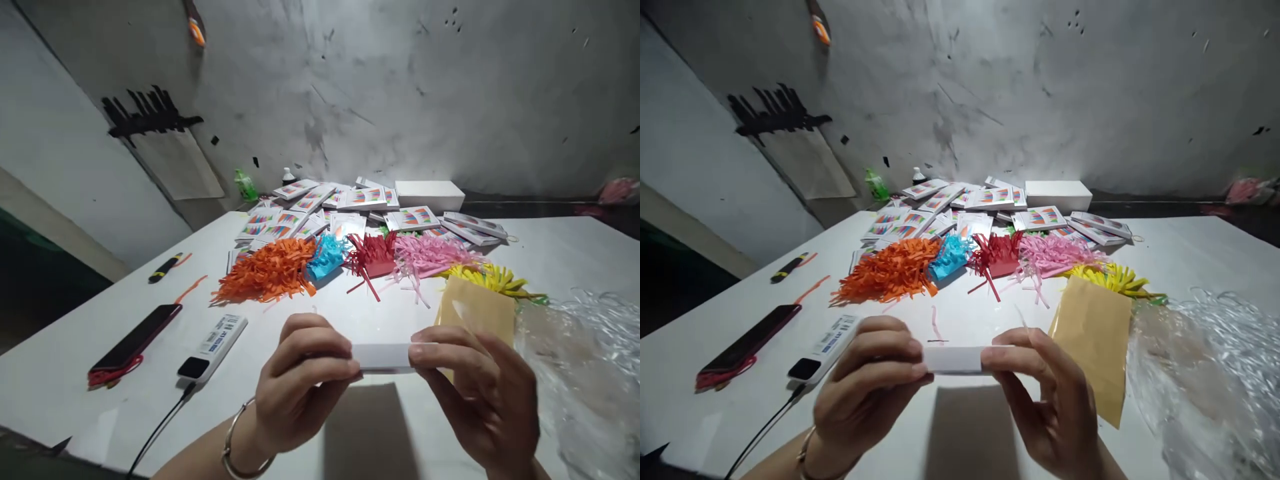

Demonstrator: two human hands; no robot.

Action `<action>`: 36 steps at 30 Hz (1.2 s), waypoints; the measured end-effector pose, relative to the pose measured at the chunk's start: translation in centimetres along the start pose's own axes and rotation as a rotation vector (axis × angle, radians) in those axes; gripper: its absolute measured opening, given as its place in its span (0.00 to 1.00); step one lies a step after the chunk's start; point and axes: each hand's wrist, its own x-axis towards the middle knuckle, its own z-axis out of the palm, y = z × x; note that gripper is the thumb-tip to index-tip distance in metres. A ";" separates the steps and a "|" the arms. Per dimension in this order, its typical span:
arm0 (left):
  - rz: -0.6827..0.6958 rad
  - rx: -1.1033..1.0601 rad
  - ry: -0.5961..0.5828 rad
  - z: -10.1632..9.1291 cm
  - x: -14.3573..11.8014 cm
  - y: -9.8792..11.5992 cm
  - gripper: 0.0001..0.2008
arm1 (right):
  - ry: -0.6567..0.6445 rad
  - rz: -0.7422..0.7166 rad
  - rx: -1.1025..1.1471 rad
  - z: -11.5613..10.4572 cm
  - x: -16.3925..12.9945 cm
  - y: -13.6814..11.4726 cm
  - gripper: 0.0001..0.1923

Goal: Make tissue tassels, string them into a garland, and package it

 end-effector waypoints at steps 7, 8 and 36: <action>-0.162 -0.156 0.011 0.8 -1.8 -2.2 0.13 | -0.065 0.097 -0.088 0.5 0.7 1.9 0.31; -0.169 -0.181 0.011 0.8 -1.8 -2.4 0.13 | -0.045 0.094 -0.121 0.2 1.3 1.6 0.28; -0.174 -0.223 0.009 1.2 -1.2 -3.6 0.12 | -0.273 0.078 -0.519 2.4 5.0 0.3 0.11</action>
